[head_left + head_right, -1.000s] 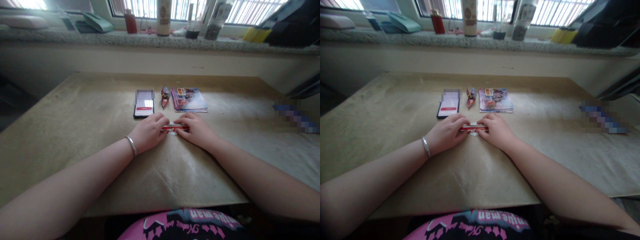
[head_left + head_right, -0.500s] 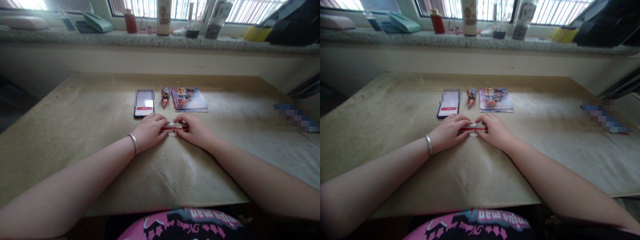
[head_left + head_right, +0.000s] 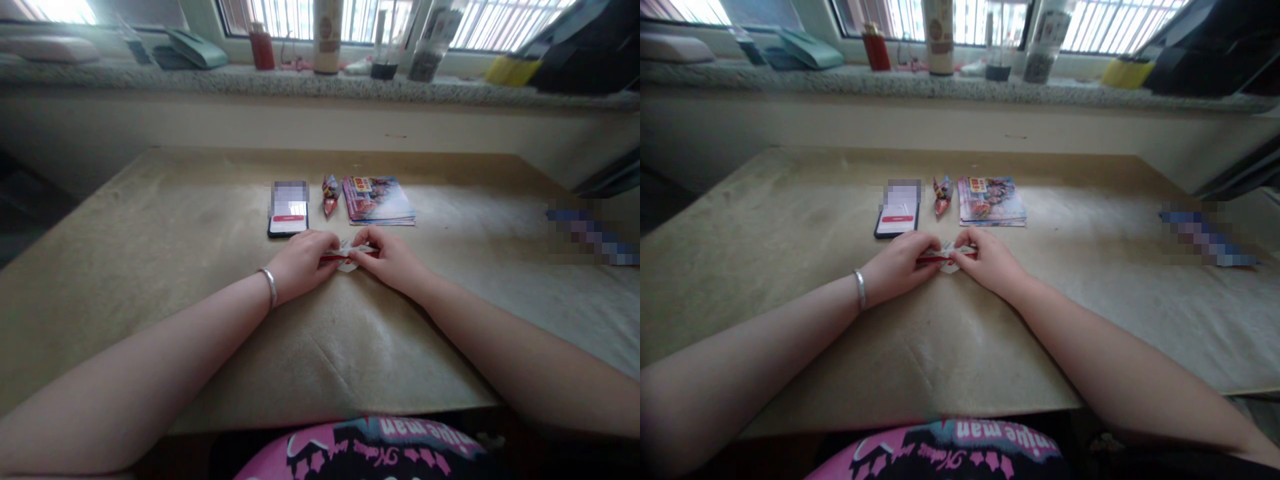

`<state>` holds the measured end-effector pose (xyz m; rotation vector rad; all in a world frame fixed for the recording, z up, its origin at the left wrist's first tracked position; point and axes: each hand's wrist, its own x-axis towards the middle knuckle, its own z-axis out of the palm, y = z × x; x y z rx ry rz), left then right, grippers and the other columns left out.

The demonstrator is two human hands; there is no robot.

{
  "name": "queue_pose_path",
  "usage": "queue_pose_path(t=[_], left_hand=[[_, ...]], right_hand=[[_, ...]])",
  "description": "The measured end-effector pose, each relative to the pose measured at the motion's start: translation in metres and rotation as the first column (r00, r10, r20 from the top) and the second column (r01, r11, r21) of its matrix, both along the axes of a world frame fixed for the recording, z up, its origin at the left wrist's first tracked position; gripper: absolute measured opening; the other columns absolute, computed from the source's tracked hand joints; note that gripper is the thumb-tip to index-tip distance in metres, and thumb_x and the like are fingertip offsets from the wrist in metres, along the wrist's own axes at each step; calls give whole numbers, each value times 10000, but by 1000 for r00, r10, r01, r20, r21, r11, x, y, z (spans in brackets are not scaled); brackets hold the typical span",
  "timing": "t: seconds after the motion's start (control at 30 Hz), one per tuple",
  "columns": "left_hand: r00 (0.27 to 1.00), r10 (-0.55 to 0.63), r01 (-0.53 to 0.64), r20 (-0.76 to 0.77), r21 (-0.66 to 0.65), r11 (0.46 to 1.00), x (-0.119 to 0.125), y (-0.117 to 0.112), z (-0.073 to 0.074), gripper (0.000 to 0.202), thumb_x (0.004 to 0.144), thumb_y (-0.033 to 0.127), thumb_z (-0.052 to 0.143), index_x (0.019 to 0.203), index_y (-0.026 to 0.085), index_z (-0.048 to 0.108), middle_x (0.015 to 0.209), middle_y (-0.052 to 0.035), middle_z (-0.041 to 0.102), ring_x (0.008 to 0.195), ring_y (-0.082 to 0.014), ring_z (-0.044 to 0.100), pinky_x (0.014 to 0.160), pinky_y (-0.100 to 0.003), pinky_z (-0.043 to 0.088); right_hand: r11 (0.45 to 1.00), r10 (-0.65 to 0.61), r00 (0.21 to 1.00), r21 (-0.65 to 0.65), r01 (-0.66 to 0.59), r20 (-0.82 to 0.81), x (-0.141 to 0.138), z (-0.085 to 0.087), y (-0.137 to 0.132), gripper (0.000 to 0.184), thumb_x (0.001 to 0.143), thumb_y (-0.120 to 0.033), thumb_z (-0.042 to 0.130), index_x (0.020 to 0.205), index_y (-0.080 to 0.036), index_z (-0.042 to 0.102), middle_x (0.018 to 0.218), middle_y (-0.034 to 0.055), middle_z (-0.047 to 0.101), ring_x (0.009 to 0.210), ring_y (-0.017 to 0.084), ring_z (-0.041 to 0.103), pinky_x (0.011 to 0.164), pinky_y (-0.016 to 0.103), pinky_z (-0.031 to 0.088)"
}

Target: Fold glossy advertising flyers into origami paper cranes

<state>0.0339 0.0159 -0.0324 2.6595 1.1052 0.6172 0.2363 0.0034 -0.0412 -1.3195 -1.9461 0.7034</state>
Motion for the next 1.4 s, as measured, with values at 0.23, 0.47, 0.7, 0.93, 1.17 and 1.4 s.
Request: queue_pose_path(t=[0.23,0.47,0.7,0.93,1.17,1.4], left_hand=[[972,5,31,237,-147,989,1,0,-5,380,774,172,608,1130,174,474,883,-13,632,754,-126,600,709,-255,491],[965,0,47,262,-172,984,2,0,-4,337,771,114,586,1095,180,517,851,9,607,745,-105,592,670,-211,493],[961,-27,58,276,-106,993,2,0,-2,236,748,80,588,967,162,553,835,10,587,726,-95,559,660,-199,477],[982,-127,125,142,25,992,0,2,2,128,770,78,541,863,160,573,843,-13,577,762,-116,542,690,-218,451],[985,-169,165,21,129,978,-2,7,-1,100,816,154,537,876,176,614,925,-42,633,827,-145,573,751,-258,442],[971,-183,209,-153,175,962,-6,1,5,137,883,235,524,932,193,645,964,-36,684,875,-160,610,783,-275,455]], right_hand=[[996,8,987,-89,-23,-162,-3,1,0,250,771,-239,599,1015,-190,566,769,0,647,688,141,613,669,282,483],[999,18,1000,51,-17,-13,-2,4,-3,94,790,-249,573,825,-186,633,795,25,663,752,166,610,690,294,471],[961,115,979,230,-152,166,0,11,-7,64,778,-233,580,829,-195,594,808,28,616,747,153,560,664,265,424],[954,118,973,248,-167,200,0,9,-5,29,779,-211,570,754,-203,557,747,6,591,702,140,545,638,250,405],[887,36,827,364,-285,560,3,12,-2,66,789,-192,523,794,-209,587,874,55,648,835,200,556,719,303,386],[850,55,748,361,-382,661,7,11,-3,187,892,-237,454,865,-205,635,916,49,679,841,192,559,700,303,373]])
